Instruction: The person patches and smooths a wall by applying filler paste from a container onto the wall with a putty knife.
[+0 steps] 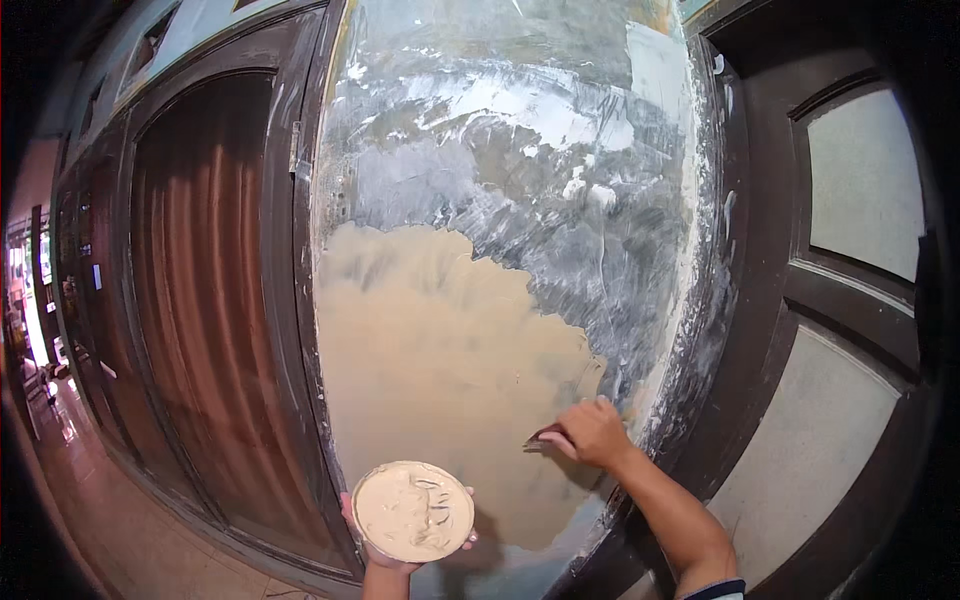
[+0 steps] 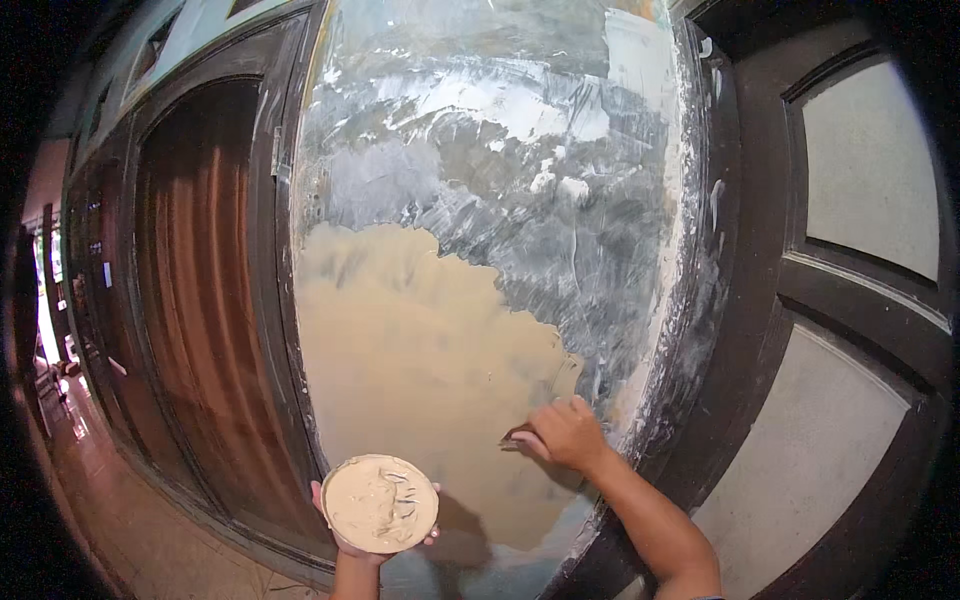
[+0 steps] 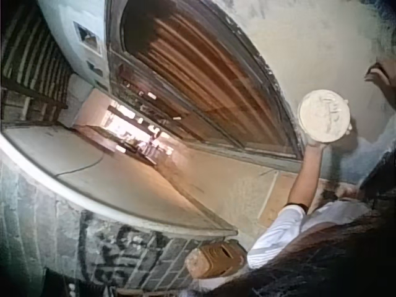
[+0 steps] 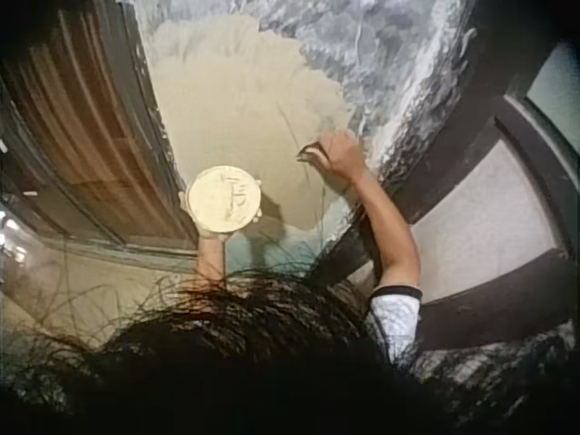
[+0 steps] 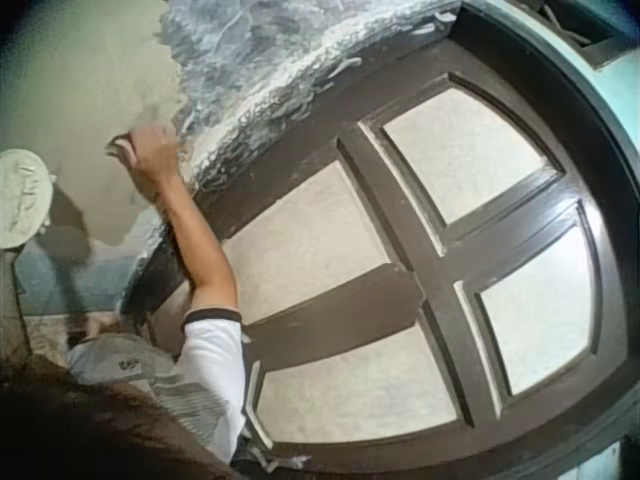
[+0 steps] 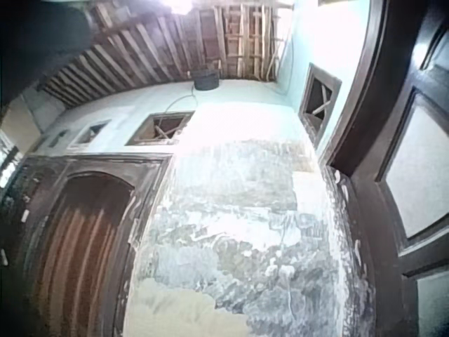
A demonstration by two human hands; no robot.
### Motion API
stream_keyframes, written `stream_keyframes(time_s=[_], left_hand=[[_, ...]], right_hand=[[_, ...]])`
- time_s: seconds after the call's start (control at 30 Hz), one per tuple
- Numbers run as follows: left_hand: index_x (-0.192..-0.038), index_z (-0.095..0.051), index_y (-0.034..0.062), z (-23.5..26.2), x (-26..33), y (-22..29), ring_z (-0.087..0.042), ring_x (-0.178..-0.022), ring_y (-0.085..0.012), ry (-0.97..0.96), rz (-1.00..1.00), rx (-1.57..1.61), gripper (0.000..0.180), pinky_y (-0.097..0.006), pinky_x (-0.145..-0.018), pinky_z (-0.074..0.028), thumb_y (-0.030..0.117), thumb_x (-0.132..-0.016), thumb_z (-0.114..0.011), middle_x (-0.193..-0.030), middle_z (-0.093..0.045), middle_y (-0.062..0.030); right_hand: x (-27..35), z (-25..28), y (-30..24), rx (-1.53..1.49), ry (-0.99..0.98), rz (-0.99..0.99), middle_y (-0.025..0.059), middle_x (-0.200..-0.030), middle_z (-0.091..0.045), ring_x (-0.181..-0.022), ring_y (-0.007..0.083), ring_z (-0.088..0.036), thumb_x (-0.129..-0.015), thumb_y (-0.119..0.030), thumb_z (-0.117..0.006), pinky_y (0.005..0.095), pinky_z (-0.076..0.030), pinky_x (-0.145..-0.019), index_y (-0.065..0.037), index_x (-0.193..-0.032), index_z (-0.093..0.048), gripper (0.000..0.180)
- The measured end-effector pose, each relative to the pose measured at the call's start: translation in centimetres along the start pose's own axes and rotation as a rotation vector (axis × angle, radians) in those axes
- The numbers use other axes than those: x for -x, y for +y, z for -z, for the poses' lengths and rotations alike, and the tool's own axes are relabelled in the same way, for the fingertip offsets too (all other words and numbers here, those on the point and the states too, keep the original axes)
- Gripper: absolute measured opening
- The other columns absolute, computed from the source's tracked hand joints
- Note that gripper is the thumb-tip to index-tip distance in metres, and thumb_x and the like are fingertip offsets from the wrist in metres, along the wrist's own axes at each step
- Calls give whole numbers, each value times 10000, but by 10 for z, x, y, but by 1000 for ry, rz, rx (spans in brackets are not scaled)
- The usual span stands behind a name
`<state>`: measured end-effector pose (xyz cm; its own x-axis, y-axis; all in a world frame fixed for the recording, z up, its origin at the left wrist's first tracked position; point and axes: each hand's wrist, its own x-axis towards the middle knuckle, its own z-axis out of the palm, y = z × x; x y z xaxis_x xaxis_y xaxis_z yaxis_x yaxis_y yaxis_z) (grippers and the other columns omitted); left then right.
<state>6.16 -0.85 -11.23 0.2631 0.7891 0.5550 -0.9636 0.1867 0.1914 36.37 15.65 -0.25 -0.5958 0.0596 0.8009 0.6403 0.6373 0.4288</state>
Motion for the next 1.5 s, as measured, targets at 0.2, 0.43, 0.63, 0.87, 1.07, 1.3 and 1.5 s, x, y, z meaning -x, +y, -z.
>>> stream_keyframes(time_s=[0.2,0.43,0.63,0.87,1.07,1.3,1.5], left_hand=[[-1586,-366,110,-6,1,1,-565,-1063,-659,12,37,-14,1282,-717,-841,-502,1011,-679,-465,-1538,-358,-399],[-1576,-383,124,-10,-1,2,-551,-1088,-663,23,49,6,1261,-727,-829,-497,1005,-678,-473,-1551,-355,-384],[-1556,-421,133,-4,4,-2,-563,-1046,-627,45,44,-97,1247,-695,-804,-478,1010,-671,-466,-1522,-403,-366],[-1566,-407,133,0,13,0,-574,-1048,-624,82,37,-96,1263,-684,-817,-486,1020,-667,-450,-1529,-396,-370],[-1566,-396,100,-9,18,-1,-597,-1026,-620,97,64,-133,1228,-692,-805,-510,996,-725,-412,-1483,-456,-361],[-1550,-397,86,21,-10,-18,-593,-1069,-655,135,140,-61,1101,-743,-791,-539,914,-826,-349,-1442,-513,-319],[-1581,-363,104,31,2,-18,-563,-1182,-624,123,254,-22,1087,-774,-830,-521,894,-835,-376,-1522,-463,-282]], right_hand=[[-52,31,56,-166,564,-662,154,-827,-646,-740,354,-621,-861,-278,-823,426,-485,-671,-43,-923,-673,286],[6,9,19,-50,-63,-48,51,-776,-645,-720,292,-623,-825,-422,-821,424,-465,-672,-138,-831,-684,315],[-37,31,49,-121,460,-671,140,-839,-668,-766,323,-662,-895,-300,-803,439,-510,-706,-35,-972,-668,308],[4,12,15,-72,66,-142,113,-802,-656,-723,334,-633,-861,-329,-818,422,-498,-651,-64,-910,-660,312],[-27,33,42,-200,575,-908,144,-895,-695,-853,288,-677,-951,-349,-758,387,-520,-791,-19,-1050,-644,363],[5,14,-60,-1417,-88,-1244,49,-991,-742,-858,98,-672,-1002,-240,-727,270,-545,-763,6,-1097,-692,267],[45,-24,-121,-1516,-425,-1333,59,-977,-749,-795,98,-691,-1017,-240,-699,253,-557,-703,11,-1140,-696,279]])
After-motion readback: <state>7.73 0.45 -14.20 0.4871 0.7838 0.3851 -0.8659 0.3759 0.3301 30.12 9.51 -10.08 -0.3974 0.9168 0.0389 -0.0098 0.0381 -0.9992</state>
